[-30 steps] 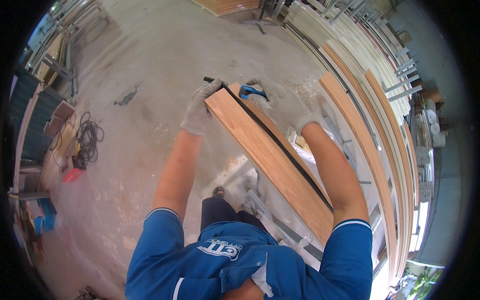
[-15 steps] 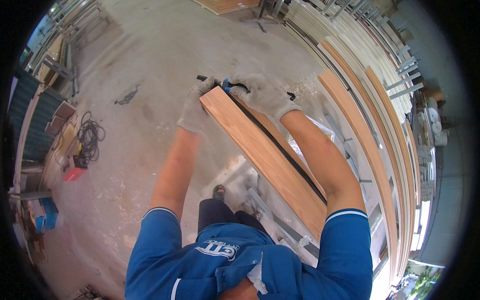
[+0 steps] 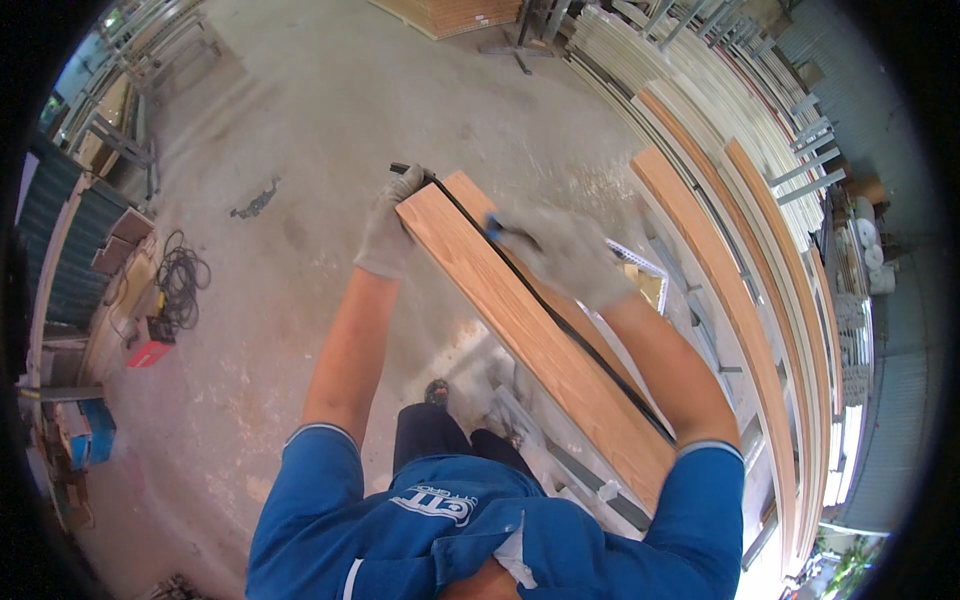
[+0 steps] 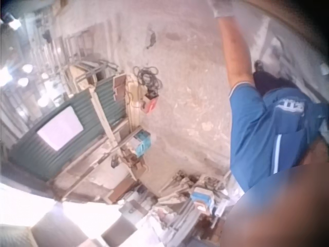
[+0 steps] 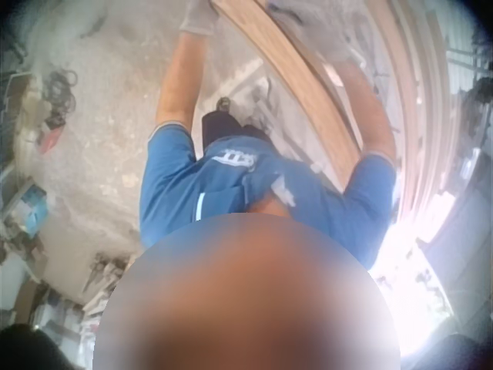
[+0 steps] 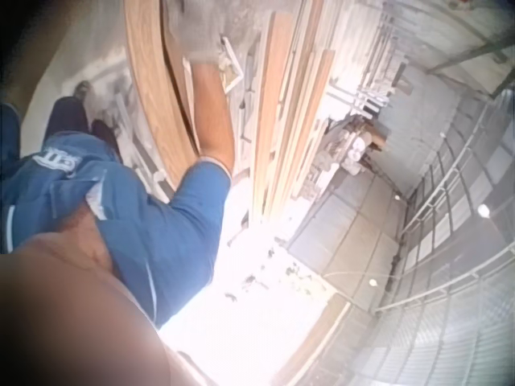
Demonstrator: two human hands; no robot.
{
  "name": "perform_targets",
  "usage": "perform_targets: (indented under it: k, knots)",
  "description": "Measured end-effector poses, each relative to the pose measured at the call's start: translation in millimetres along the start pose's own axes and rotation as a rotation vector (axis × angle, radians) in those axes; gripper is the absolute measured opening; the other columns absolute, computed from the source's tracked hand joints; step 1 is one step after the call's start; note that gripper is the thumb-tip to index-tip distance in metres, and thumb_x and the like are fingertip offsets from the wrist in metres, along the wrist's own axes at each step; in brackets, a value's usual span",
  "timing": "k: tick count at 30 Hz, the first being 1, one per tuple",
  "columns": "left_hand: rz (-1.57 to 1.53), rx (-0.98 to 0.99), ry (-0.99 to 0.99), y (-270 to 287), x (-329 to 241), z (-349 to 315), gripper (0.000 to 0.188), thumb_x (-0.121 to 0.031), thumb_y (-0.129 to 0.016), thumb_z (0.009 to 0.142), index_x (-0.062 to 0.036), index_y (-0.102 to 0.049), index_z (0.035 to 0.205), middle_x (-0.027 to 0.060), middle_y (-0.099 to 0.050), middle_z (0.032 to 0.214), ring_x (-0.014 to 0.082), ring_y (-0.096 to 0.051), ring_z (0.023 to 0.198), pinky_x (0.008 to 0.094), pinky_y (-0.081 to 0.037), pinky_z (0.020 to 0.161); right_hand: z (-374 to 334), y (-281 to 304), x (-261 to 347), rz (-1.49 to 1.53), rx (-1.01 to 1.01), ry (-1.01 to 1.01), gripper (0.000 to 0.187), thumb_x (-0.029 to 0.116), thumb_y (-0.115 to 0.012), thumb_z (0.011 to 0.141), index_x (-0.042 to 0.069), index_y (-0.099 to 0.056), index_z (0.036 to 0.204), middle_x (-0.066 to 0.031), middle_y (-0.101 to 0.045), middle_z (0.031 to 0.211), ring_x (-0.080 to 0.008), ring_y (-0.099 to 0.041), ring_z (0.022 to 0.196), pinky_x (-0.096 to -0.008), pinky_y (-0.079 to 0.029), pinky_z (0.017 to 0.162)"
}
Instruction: The person places a long wooden plank on a workbench, then inserts a black cable into a groove along the plank using a blue-handled tool. The person repeatedly pushes and adjusts the cable along the groove, then removes it and repeats the insertion on the same plank.
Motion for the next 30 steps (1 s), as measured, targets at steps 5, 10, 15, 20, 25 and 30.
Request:
perform_targets:
  k: [5, 10, 15, 20, 25, 30]
  knots:
    - [0.068, -0.016, -0.033, 1, -4, -1, 0.027, -0.032, -0.064, 0.104, -0.0062, -0.069, 0.101, 0.0036, -0.071, 0.091, 0.0129, -0.069, 0.085, 0.0293, -0.057, 0.076, 77, -32, -10, 0.127, 0.013, -0.052, 0.03, 0.023, -0.069, 0.097, 0.009, -0.073, 0.123, -0.0161, -0.075, 0.112, -0.0333, -0.071, 0.099, -0.0411, -0.055, 0.085]
    - [0.025, -0.016, -0.004, 3, 0, 1, 0.026, -0.032, -0.063, 0.105, -0.0076, -0.069, 0.1, 0.003, -0.071, 0.093, 0.013, -0.069, 0.085, 0.0296, -0.057, 0.077, 43, -17, -6, 0.018, -0.009, 0.037, 0.027, 0.028, -0.068, 0.096, 0.012, -0.074, 0.118, -0.0125, -0.076, 0.106, -0.0336, -0.072, 0.092, -0.0428, -0.056, 0.078]
    - [0.006, 0.039, -0.06, 8, 6, 3, 0.028, -0.035, -0.062, 0.105, -0.0079, -0.069, 0.1, 0.0025, -0.072, 0.094, 0.0131, -0.07, 0.085, 0.0297, -0.057, 0.078, -83, 25, 0, -0.152, 0.16, 0.026, 0.031, 0.026, -0.069, 0.096, 0.012, -0.071, 0.124, -0.0117, -0.075, 0.1, -0.0312, -0.071, 0.086, -0.0423, -0.055, 0.075]
    - [0.061, 0.045, -0.001, 14, 5, 10, 0.037, -0.04, -0.056, 0.108, -0.0056, -0.068, 0.112, 0.0056, -0.072, 0.106, 0.0156, -0.069, 0.097, 0.0321, -0.056, 0.088, -218, 70, 7, -0.165, 0.212, -0.143, 0.032, 0.024, -0.072, 0.093, 0.013, -0.07, 0.123, -0.0096, -0.071, 0.088, -0.0289, -0.068, 0.08, -0.0422, -0.053, 0.071]
    - [-0.299, -0.31, 0.037, -15, 32, -68, 0.061, -0.042, -0.052, 0.108, -0.0009, -0.041, 0.152, 0.0175, -0.052, 0.147, 0.0259, -0.052, 0.136, 0.0392, -0.045, 0.111, -190, 60, 0, -0.147, 0.173, -0.143, 0.029, 0.028, -0.071, 0.095, 0.014, -0.072, 0.121, -0.0102, -0.071, 0.089, -0.0281, -0.068, 0.08, -0.0398, -0.053, 0.07]
    - [-0.049, -0.205, 0.041, -82, 103, -173, 0.071, -0.03, -0.064, 0.105, 0.0069, -0.031, 0.156, 0.0152, -0.05, 0.15, 0.0243, -0.047, 0.139, 0.0379, -0.04, 0.114, -28, 7, -6, -0.037, 0.001, 0.065, 0.029, 0.032, -0.068, 0.098, 0.015, -0.072, 0.121, -0.0103, -0.075, 0.102, -0.0321, -0.071, 0.096, -0.0431, -0.055, 0.08]
Point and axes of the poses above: each hand's wrist, its own z-axis towards the middle knuckle, its own y-axis out of the back of the hand, x = y × z, the point moved 7 cm from there along z, towards the middle knuckle
